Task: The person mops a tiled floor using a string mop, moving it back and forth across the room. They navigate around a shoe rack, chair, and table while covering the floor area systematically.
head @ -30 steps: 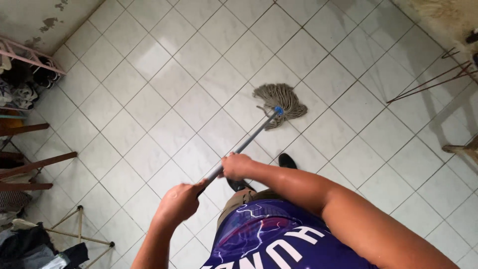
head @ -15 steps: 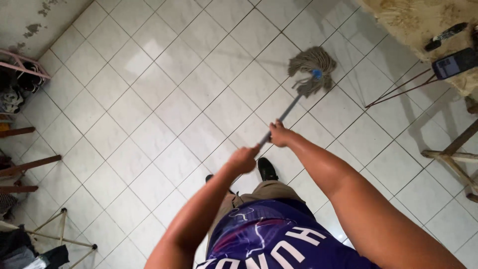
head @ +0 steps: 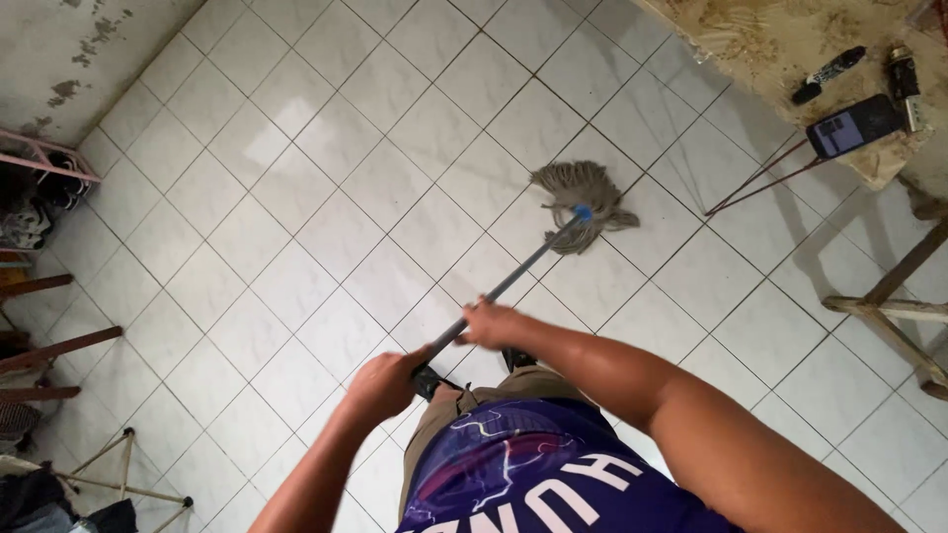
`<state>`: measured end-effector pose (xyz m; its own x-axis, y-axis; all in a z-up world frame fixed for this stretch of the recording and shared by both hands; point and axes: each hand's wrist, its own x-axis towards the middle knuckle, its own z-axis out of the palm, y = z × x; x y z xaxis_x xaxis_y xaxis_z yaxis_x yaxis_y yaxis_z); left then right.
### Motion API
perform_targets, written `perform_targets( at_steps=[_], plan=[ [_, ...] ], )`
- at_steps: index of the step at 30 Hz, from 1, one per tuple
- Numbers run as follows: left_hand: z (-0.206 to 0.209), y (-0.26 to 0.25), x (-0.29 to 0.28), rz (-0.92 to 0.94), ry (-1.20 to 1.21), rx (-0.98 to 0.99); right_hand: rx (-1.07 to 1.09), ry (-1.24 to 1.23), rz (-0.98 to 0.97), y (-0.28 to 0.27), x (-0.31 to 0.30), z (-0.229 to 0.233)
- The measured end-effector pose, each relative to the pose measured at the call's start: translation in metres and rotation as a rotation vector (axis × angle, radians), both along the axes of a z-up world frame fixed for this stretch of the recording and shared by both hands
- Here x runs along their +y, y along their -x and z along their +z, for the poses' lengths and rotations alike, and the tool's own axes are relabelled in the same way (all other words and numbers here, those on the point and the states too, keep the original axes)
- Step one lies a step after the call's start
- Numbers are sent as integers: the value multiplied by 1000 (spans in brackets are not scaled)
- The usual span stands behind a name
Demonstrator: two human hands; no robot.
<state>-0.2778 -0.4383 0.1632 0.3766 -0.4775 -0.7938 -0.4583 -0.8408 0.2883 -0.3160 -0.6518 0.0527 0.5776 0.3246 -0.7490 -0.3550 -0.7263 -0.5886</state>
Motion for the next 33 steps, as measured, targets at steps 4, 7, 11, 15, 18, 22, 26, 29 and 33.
perform_targets(
  at_steps=[4, 7, 11, 15, 18, 22, 26, 29, 33],
  plan=[
    [-56, 12, -59, 14, 81, 3, -40, 101, -52, 16, -53, -73],
    [-94, 22, -101, -5, 109, 3, -114, 197, -128, 34, -96, -147],
    [-94, 26, -98, 2, 150, 6, -132, 171, -267, 47, -89, -199],
    [-42, 20, -48, 100, 72, -40, -168, 1, -400, 38, -30, -135],
    [-13, 37, -9, 30, 20, -159, -131, -82, -365, 35, 22, -114],
    [19, 54, 32, 87, -13, -205, -139, -140, -275, 30, 61, -75],
    [49, 76, 67, 73, -68, -351, -165, -179, -119, 20, 109, -46],
    [65, 90, 100, 60, -117, -421, -201, -200, -5, 13, 152, -39],
    [61, 114, 157, 86, -122, -440, -256, -228, 128, 18, 213, -34]
  ],
)
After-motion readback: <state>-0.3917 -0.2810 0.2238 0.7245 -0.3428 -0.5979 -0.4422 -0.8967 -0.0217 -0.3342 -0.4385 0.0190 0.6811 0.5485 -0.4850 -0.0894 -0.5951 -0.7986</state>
